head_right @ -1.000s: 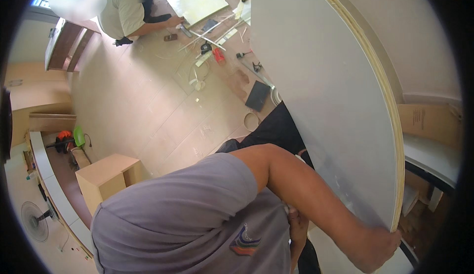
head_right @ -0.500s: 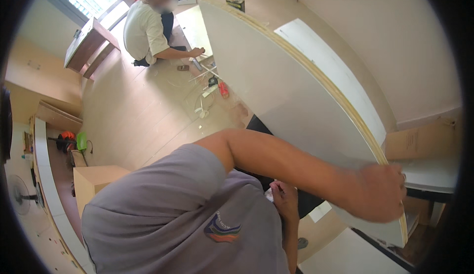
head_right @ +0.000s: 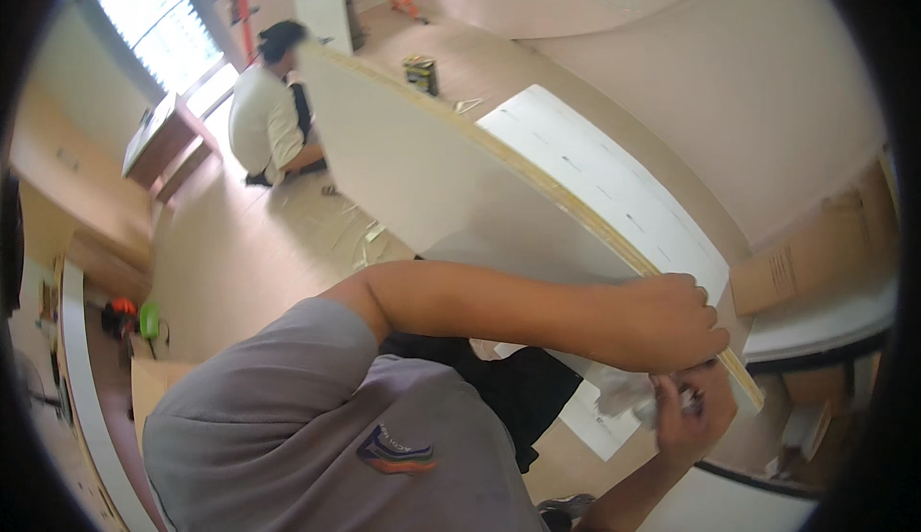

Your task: The person applies edge banding to white cabinet panels, wipes the surface with a cloth, and uses a hand plane to smooth the edges. They handle multiple panels and tools while working on the floor.

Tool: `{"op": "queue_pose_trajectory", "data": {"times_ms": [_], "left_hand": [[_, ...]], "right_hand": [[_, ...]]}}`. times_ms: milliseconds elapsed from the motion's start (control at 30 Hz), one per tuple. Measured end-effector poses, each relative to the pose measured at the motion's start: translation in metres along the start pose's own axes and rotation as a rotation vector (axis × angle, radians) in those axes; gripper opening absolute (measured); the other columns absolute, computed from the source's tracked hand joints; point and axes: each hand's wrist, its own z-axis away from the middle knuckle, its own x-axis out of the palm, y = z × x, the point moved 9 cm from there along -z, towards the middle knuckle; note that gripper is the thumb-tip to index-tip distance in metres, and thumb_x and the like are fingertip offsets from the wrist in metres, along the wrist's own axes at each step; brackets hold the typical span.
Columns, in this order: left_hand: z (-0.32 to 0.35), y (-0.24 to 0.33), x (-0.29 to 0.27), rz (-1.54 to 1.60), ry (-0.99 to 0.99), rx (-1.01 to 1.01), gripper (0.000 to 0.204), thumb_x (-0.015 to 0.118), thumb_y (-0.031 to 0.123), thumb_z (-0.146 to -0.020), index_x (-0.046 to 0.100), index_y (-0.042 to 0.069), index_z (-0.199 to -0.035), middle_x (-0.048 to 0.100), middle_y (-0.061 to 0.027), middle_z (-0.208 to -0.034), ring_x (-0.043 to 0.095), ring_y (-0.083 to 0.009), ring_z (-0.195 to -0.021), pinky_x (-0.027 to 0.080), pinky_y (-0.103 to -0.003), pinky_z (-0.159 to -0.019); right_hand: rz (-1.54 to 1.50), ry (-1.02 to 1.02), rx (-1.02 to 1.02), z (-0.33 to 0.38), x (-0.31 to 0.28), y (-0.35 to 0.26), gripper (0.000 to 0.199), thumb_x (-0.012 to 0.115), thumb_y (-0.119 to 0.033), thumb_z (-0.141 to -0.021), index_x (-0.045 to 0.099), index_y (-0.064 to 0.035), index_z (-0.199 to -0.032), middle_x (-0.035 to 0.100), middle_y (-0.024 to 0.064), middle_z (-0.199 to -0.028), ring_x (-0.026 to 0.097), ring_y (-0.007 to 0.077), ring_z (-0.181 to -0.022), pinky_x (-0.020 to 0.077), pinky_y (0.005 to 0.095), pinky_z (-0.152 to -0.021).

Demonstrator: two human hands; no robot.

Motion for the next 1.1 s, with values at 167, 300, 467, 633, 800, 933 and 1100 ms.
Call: {"op": "queue_pose_trajectory", "data": {"times_ms": [167,300,467,633,800,933,1100], "left_hand": [[-0.004,-0.001,0.0,0.024,-0.101,-0.075,0.023,0.067,0.017,-0.089,0.066,0.001,-0.106,0.072,-0.0146,-0.091,0.072,-0.0316,-0.087,0.056,-0.042,-0.075],[0.025,-0.011,-0.015,-0.127,-0.112,-0.051,0.029,0.066,0.017,-0.092,0.064,-0.001,-0.114,0.071,-0.0129,-0.09,0.072,-0.0334,-0.087,0.056,-0.042,-0.075],[0.098,-0.07,-0.045,-0.175,-0.232,-0.294,0.045,0.072,0.028,-0.091,0.06,0.0,-0.125,0.07,-0.0183,-0.092,0.072,-0.036,-0.09,0.056,-0.047,-0.077],[0.185,-0.13,-0.137,-0.332,-0.391,-0.552,0.054,0.087,0.031,-0.076,0.057,0.004,-0.113,0.07,-0.0202,-0.092,0.067,-0.0444,-0.096,0.048,-0.052,-0.08],[0.207,-0.17,-0.144,-0.3,-0.332,-0.648,0.049,0.087,0.022,-0.075,0.067,0.002,-0.114,0.072,-0.02,-0.104,0.067,-0.0428,-0.099,0.05,-0.047,-0.086],[0.166,-0.203,-0.173,-0.423,-0.165,-0.584,0.045,0.084,0.019,-0.079,0.068,-0.002,-0.115,0.074,-0.0224,-0.102,0.07,-0.0391,-0.1,0.052,-0.047,-0.087],[0.148,-0.226,-0.161,-0.306,-0.034,-0.675,0.045,0.086,0.019,-0.074,0.069,0.0,-0.111,0.072,-0.0231,-0.1,0.069,-0.0422,-0.1,0.051,-0.047,-0.089]], "right_hand": [[0.013,0.108,-0.002,-0.03,-0.027,0.024,0.029,0.081,0.0,-0.076,0.066,-0.0031,-0.1,0.065,0.0101,-0.093,0.056,0.0202,-0.08,0.0419,0.0307,-0.067],[0.128,0.068,0.026,-0.067,-0.001,-0.01,0.036,0.087,-0.01,-0.075,0.067,-0.0049,-0.105,0.065,0.0083,-0.093,0.057,0.0227,-0.085,0.0454,0.0354,-0.07],[0.531,-0.381,-0.167,-0.085,0.08,-0.026,0.048,0.09,-0.027,-0.07,0.067,-0.0065,-0.108,0.067,0.0098,-0.093,0.062,0.0317,-0.091,0.0492,0.0434,-0.077],[0.618,-0.669,-0.035,-0.092,0.088,-0.02,0.045,0.09,-0.026,-0.07,0.067,-0.0059,-0.103,0.068,0.0115,-0.095,0.063,0.0333,-0.093,0.0489,0.0448,-0.08],[0.426,-0.526,-0.027,-0.113,0.084,0.017,0.047,0.091,-0.025,-0.071,0.069,0.0007,-0.104,0.066,0.0132,-0.095,0.063,0.0305,-0.093,0.0484,0.0416,-0.083],[0.339,-0.44,-0.031,-0.151,0.062,0.023,0.047,0.09,-0.025,-0.074,0.069,0.0023,-0.106,0.065,0.0134,-0.098,0.062,0.0233,-0.092,0.0477,0.0356,-0.081],[0.534,-0.432,-0.069,-0.181,0.068,0.038,0.045,0.085,-0.027,-0.08,0.069,0.0021,-0.111,0.066,0.012,-0.09,0.062,0.0247,-0.079,0.0485,0.0357,-0.075]]}}
